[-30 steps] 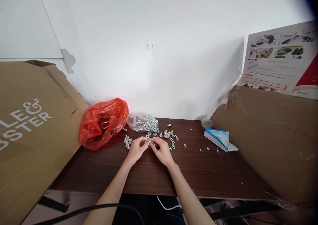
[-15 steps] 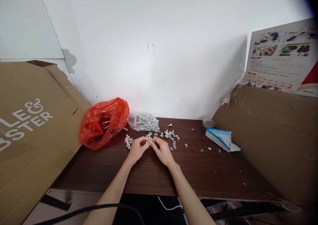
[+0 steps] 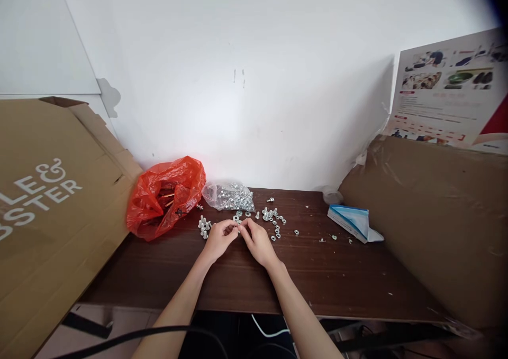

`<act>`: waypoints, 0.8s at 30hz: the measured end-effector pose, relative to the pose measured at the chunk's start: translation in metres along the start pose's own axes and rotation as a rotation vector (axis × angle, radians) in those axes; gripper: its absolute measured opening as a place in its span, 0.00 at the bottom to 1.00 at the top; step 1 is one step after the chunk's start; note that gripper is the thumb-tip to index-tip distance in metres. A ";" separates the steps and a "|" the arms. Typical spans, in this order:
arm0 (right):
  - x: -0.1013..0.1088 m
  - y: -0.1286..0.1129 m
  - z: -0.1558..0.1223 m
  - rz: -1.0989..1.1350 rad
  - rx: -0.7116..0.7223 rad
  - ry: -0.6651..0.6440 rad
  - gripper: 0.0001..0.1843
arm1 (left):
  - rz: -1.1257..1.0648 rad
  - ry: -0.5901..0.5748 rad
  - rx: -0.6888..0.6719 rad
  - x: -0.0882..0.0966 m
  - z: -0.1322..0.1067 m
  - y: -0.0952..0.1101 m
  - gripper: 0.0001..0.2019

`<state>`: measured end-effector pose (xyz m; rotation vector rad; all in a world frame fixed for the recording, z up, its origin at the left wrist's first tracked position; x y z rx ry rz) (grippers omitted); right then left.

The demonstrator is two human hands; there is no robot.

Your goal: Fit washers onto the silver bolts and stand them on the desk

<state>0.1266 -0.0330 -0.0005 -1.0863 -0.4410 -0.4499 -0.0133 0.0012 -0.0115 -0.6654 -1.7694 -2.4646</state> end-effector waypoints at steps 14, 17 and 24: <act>-0.001 -0.002 -0.001 -0.205 -0.015 -0.025 0.17 | -0.020 0.012 0.009 -0.001 0.000 0.003 0.13; 0.000 0.000 0.000 -0.219 -0.010 -0.013 0.19 | -0.035 0.007 0.001 -0.001 0.000 0.002 0.13; 0.000 0.004 0.001 -0.125 0.019 -0.003 0.23 | -0.009 -0.067 -0.021 -0.002 -0.002 0.011 0.09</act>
Point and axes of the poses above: each hand's wrist, its own z-axis towards the middle knuckle, its own x-axis out of the back of the hand, y = z × x, the point moved 3 cm from there along z, towards the middle knuckle, and after that the axes turned 1 degree about z, right-handed, at the moved point
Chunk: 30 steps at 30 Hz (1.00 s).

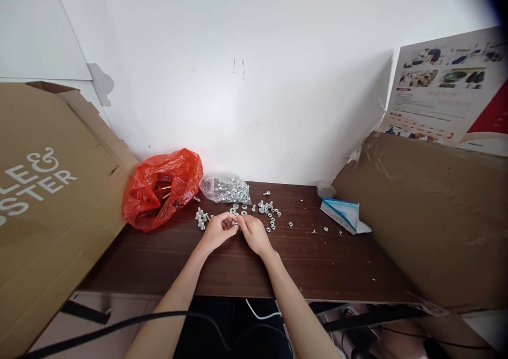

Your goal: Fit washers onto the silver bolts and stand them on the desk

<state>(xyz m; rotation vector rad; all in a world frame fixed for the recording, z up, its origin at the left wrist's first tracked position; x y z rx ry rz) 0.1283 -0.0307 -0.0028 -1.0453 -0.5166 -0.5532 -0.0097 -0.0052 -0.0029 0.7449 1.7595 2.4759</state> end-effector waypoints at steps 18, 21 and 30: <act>0.002 0.000 -0.001 0.036 -0.049 -0.025 0.23 | 0.074 0.027 -0.049 -0.001 -0.003 0.007 0.07; 0.001 0.001 -0.001 0.075 -0.057 -0.026 0.24 | 0.083 0.036 -0.064 -0.001 -0.002 0.008 0.07; 0.003 0.002 -0.001 0.123 -0.073 -0.028 0.25 | 0.098 0.057 -0.050 0.001 -0.001 0.007 0.10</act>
Point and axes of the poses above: each hand's wrist, its own z-axis towards the middle knuckle, its own x-axis out of the back of the hand, y = z × x, the point moved 3 cm from there along z, towards the middle knuckle, and after that the axes turned 1 degree about z, right-handed, at the moved point
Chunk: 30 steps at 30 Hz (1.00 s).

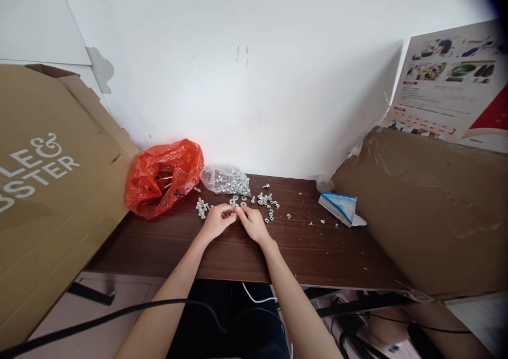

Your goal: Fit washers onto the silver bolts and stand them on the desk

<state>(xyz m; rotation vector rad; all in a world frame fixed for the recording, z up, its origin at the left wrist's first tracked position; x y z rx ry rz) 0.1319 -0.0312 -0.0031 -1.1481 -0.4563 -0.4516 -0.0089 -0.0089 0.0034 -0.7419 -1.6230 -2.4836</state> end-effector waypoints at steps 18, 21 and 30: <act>0.000 0.001 0.000 0.048 -0.002 -0.019 0.28 | -0.012 -0.001 -0.015 -0.002 0.000 -0.001 0.06; 0.000 0.003 -0.001 0.036 -0.030 0.000 0.28 | -0.017 -0.009 -0.015 -0.002 0.000 -0.001 0.07; 0.000 0.004 -0.001 0.000 -0.055 0.013 0.22 | 0.019 -0.020 -0.001 -0.002 -0.001 -0.001 0.08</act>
Point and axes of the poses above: each hand's wrist, its own z-axis towards the middle knuckle, its own x-axis out of the back of the hand, y = z × x, the point moved 3 cm from there along z, towards the middle knuckle, and after that the axes turned 1 degree about z, right-handed, at the moved point
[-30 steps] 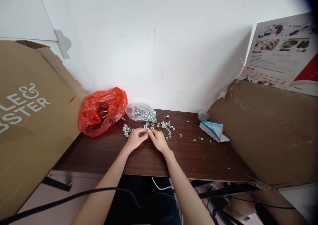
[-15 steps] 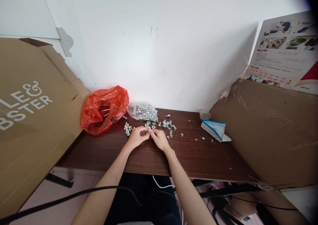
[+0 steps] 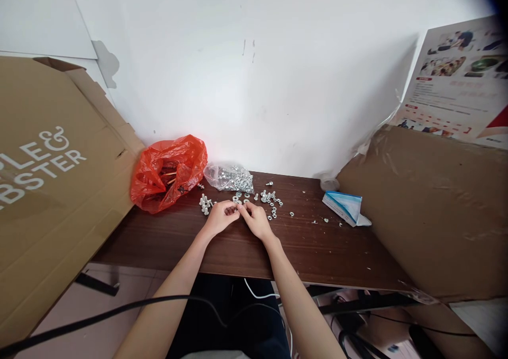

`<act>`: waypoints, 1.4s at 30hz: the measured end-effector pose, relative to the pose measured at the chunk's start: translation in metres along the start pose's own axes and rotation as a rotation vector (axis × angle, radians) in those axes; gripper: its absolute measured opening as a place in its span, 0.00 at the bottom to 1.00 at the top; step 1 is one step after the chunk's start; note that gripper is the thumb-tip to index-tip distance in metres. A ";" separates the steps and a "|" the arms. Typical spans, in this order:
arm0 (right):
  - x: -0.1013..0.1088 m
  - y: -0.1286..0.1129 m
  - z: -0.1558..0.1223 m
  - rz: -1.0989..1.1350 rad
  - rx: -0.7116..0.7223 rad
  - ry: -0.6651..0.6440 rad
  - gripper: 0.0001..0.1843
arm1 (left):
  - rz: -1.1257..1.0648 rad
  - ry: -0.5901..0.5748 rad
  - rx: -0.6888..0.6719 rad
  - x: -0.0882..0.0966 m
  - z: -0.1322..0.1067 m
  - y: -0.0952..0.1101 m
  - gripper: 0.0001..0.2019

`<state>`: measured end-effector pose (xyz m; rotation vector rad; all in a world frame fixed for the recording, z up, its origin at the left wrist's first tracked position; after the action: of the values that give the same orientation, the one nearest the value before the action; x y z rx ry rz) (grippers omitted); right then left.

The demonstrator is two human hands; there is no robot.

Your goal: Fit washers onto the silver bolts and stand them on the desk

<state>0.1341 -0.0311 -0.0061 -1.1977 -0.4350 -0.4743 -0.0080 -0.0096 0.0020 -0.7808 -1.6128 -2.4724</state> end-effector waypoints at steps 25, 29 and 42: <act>0.000 0.001 -0.001 0.050 0.031 -0.043 0.27 | -0.023 -0.046 0.005 -0.001 0.000 0.000 0.08; 0.001 0.000 -0.001 0.052 0.029 -0.039 0.28 | -0.035 -0.056 0.007 -0.003 0.000 -0.002 0.08; 0.000 0.002 0.000 0.041 0.023 -0.033 0.28 | -0.029 -0.061 0.017 -0.002 0.000 0.001 0.08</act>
<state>0.1353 -0.0307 -0.0072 -1.1909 -0.4426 -0.4138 -0.0056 -0.0107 0.0017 -0.8447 -1.6742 -2.4744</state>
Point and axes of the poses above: each hand's wrist, its own z-axis towards the middle knuckle, its own x-axis out of the back of the hand, y = z × x, the point moved 3 cm from there along z, towards the middle knuckle, and after that the axes turned 1 degree about z, right-handed, at the moved point
